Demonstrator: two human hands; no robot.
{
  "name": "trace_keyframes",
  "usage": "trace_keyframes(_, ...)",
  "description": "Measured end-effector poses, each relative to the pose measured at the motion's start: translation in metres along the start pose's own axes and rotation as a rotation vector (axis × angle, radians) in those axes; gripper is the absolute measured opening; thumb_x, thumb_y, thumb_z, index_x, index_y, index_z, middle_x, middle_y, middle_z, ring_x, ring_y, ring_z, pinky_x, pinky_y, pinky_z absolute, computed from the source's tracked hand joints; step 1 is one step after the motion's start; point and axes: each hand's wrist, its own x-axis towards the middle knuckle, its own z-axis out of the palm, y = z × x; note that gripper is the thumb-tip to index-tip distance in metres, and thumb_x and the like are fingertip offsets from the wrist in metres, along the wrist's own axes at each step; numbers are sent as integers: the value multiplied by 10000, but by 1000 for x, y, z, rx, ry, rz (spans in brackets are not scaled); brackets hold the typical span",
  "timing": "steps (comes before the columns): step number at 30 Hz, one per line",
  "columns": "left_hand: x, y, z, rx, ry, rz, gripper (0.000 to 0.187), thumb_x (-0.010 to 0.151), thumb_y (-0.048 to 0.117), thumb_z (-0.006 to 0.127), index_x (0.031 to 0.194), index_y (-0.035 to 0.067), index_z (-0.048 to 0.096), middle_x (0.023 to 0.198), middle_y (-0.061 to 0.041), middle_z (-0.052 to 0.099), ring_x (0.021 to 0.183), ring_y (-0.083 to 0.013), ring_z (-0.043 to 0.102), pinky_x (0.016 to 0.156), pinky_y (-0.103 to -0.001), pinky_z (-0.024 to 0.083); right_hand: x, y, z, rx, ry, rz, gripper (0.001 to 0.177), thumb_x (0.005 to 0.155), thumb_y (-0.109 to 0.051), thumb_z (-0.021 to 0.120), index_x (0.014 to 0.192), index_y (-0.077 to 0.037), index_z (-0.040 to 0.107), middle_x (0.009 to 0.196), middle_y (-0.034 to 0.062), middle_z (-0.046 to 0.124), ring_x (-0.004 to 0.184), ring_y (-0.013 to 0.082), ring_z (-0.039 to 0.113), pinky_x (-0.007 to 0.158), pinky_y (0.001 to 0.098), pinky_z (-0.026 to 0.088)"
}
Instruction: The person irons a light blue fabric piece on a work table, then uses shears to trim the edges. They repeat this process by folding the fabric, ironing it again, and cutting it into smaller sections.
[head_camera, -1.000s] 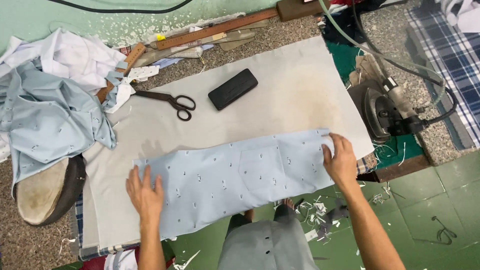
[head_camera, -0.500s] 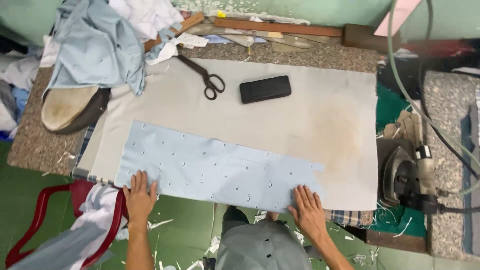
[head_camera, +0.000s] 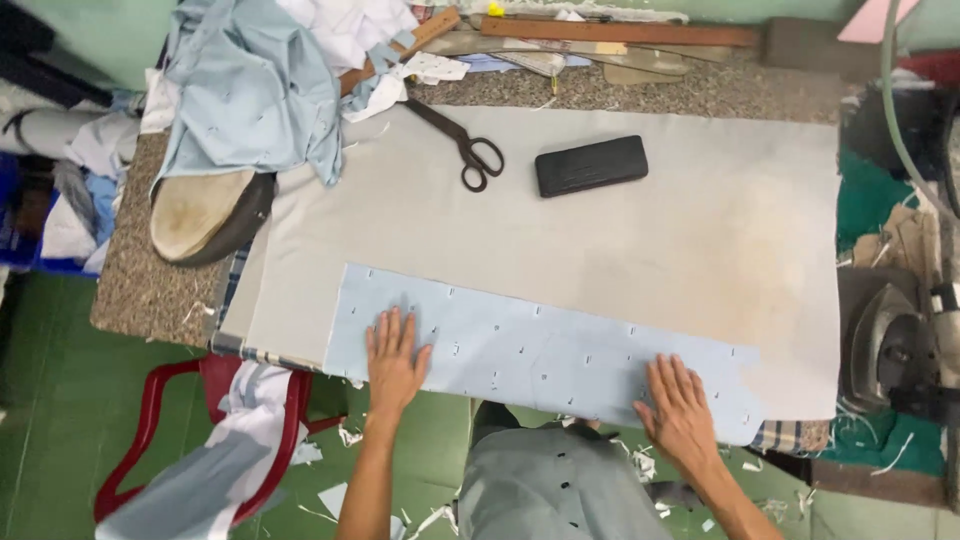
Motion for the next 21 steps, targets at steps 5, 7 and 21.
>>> trace_keyframes(5, 50, -40, 4, -31, -235, 16, 599, 1037, 470, 472, 1575, 209, 443, 1657, -137, 365, 1536, -331, 310, 1254, -556, 191, 53, -27, 7, 77, 108, 62, 574, 937, -462, 582, 1452, -209, 573, 1562, 46, 529, 1478, 273, 449, 1204, 451, 350)
trace_keyframes(7, 59, -88, 8, 2, -275, -3, 582, 1049, 433, 463, 1579, 193, 447, 1655, -158, 372, 1540, -346, 310, 1261, -552, 200, 22, 23, -2, 102, 131, 127, 545, 926, -404, 625, 1438, -217, 598, 1550, 35, 551, 1459, 270, 480, 1187, 445, 373)
trace_keyframes(21, 311, 102, 72, -219, 65, 528, 692, 1016, 429, 620, 1483, -72, 518, 1561, -346, 412, 1476, -497, 349, 1173, -645, 211, -164, -37, -35, -411, -14, 1089, 548, 1042, -507, 513, 1390, -116, 676, 1533, 180, 610, 1517, 310, 490, 1244, 420, 395)
